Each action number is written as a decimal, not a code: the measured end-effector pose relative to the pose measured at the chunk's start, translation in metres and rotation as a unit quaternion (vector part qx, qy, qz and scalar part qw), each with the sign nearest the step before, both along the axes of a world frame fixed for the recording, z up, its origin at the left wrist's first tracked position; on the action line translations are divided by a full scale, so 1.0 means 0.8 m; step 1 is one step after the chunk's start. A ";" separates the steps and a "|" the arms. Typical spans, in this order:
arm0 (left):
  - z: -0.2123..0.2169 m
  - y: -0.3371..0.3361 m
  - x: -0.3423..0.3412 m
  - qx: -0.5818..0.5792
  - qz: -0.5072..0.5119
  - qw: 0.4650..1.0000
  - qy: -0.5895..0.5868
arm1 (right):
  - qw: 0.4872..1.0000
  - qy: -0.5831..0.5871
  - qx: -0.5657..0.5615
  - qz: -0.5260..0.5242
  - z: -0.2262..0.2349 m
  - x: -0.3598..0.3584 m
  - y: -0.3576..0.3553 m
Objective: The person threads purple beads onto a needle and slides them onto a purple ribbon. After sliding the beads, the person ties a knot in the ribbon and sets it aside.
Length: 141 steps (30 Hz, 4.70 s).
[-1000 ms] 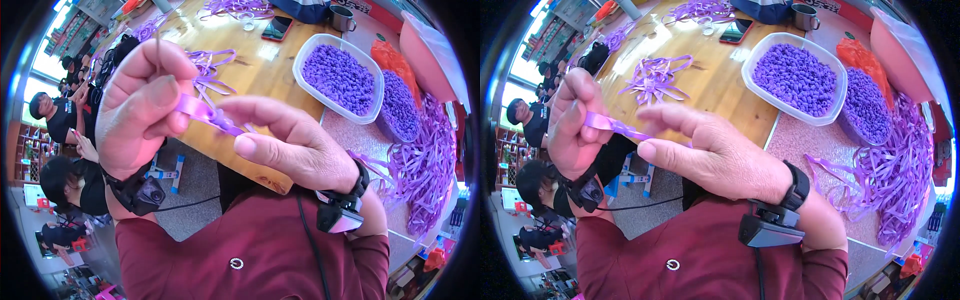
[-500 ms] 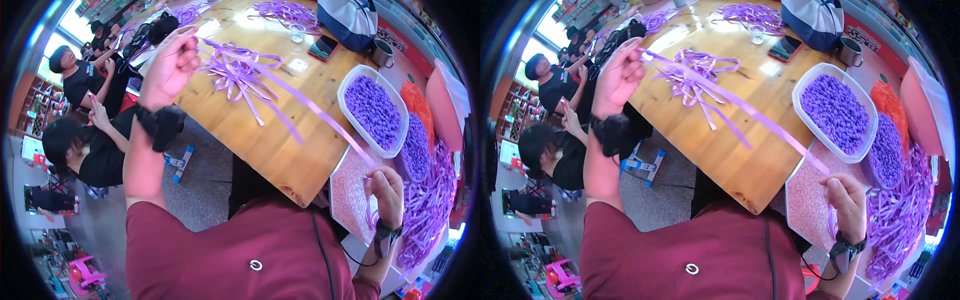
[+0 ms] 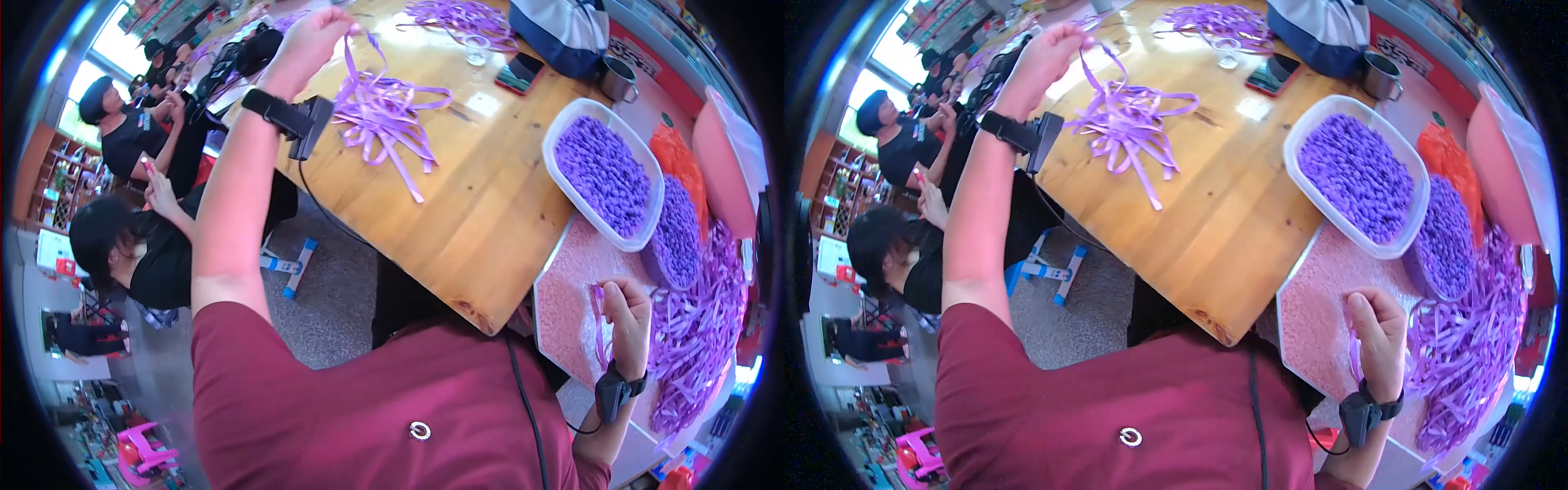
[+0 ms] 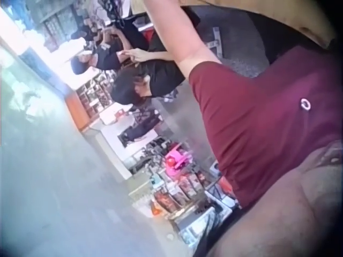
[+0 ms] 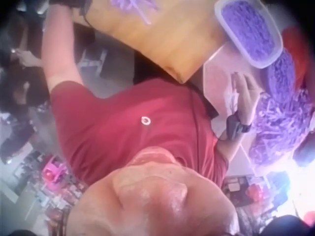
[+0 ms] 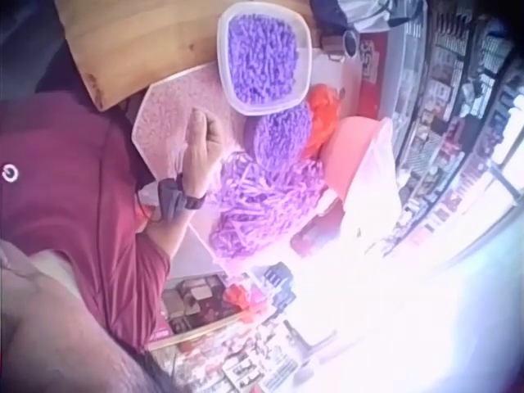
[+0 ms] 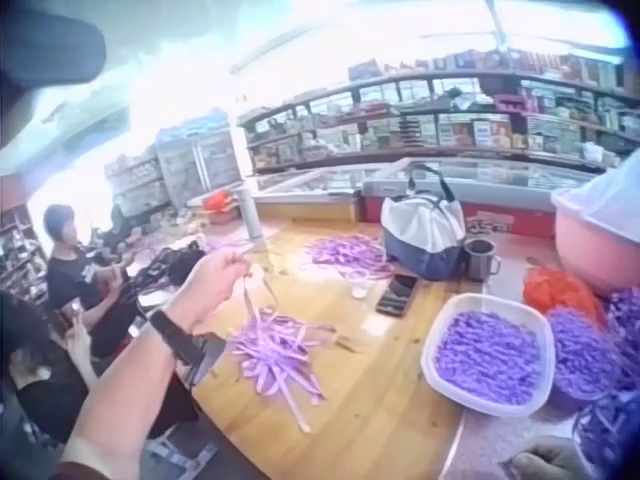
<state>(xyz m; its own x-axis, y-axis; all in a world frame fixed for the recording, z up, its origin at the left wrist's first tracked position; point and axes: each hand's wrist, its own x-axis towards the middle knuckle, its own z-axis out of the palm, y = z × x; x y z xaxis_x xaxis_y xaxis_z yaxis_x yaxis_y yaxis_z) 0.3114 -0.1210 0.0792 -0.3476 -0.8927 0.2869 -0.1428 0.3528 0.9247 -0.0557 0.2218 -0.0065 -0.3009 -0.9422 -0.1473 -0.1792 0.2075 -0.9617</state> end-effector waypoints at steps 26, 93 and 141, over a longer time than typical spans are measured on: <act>-0.066 0.118 -0.138 -0.033 -0.132 0.948 -0.287 | 0.995 -0.009 -0.094 -0.037 0.024 -0.023 -0.028; -0.079 0.173 -0.404 -0.218 -0.417 0.803 -0.365 | 0.941 0.249 -0.147 0.178 -0.062 -0.042 -0.037; -0.081 0.307 -0.186 -0.038 -0.257 0.956 -0.137 | 0.847 0.529 -0.021 -0.052 -0.002 -0.171 -0.048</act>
<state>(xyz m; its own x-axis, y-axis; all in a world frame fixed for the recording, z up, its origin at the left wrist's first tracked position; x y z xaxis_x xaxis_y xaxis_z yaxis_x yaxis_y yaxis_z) 0.1627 0.1250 0.0141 -0.8062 -0.5638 0.1794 -0.1651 0.5056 0.8469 -0.1922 0.1833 -0.0080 -0.3248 -0.9006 0.2889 -0.9279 0.2443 -0.2817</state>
